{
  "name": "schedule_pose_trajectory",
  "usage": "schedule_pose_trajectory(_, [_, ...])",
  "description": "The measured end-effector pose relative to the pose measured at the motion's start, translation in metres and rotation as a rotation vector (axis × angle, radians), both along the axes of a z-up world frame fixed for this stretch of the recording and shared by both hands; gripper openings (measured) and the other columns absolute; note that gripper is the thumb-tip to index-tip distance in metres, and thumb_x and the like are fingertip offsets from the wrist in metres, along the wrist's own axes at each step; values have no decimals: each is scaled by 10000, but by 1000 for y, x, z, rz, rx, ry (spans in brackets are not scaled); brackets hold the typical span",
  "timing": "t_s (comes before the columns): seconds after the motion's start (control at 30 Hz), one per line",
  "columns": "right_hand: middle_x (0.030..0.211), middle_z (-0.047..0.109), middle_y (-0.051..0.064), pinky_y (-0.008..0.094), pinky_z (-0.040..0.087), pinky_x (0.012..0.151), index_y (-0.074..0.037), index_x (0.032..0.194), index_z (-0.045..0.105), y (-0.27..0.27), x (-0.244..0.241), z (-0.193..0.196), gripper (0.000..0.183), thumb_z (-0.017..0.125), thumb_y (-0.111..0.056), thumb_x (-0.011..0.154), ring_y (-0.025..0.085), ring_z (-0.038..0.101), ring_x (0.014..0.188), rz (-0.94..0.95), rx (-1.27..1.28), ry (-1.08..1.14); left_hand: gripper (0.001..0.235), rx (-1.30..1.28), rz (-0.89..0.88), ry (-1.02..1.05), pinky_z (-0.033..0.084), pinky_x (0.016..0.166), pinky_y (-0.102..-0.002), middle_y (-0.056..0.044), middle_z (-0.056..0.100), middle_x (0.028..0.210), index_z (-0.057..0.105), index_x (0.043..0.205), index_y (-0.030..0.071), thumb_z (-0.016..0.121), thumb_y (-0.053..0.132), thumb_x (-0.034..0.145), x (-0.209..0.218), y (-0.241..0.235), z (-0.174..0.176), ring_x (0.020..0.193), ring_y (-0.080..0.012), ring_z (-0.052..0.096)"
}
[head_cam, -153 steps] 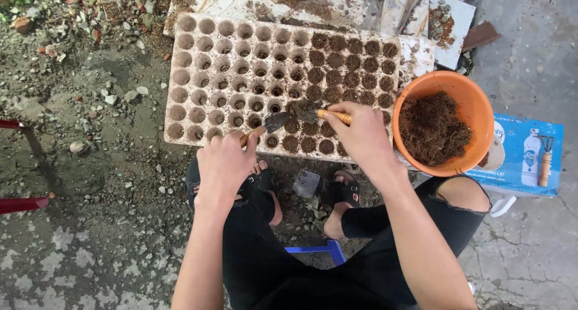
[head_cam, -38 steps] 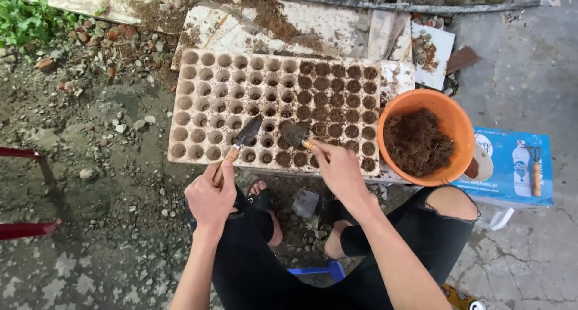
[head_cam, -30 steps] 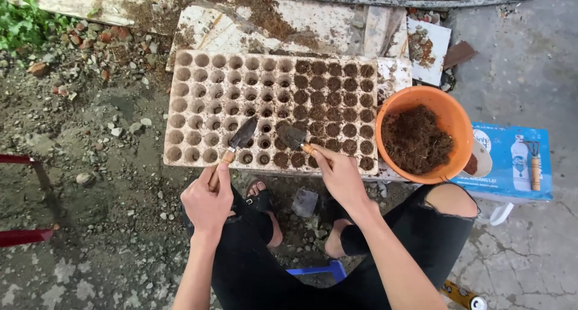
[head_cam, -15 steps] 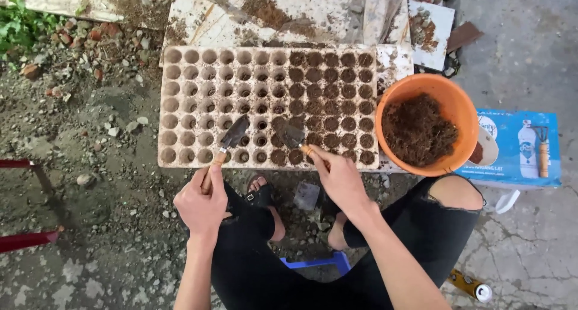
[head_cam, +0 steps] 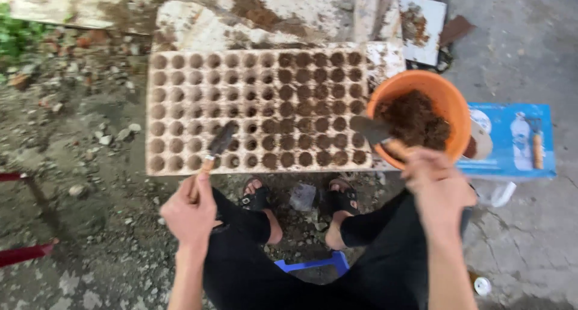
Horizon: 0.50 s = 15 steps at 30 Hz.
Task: The person scoops soil from an orange bucket using a small trowel and fills the cells of a seed starting tray. They use a second trowel to spread and level the soil within the cells.
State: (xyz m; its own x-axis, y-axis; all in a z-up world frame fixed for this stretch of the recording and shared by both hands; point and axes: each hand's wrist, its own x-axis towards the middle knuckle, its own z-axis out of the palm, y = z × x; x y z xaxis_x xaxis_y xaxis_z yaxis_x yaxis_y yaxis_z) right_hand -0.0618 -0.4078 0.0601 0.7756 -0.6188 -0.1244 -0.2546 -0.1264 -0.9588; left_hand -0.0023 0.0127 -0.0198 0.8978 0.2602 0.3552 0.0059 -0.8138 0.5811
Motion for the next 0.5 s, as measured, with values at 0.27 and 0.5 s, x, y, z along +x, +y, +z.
schedule_pose_trajectory(0.27, [701, 498, -3, 218, 319, 522, -31, 1135, 729, -67, 13, 8, 255, 562, -224, 1132, 59, 400, 592, -230, -40, 4, 444, 89, -88, -26, 232, 466, -294, 31, 269, 498, 634, 738, 95, 619, 296, 1133, -1, -15, 17, 441, -123, 250])
schedule_pose_trajectory(0.5, [864, 737, 50, 276, 347, 442, -85, 1206, 746, -88, 67, -13, 270, 518, -218, 1150, 108, 465, 451, 117, -584, 187, 526, 157, -83, -2, 232, 487, -305, 27, 242, 507, 531, 661, 117, 619, 315, 1141, 2, -16, 18, 450, -135, 224])
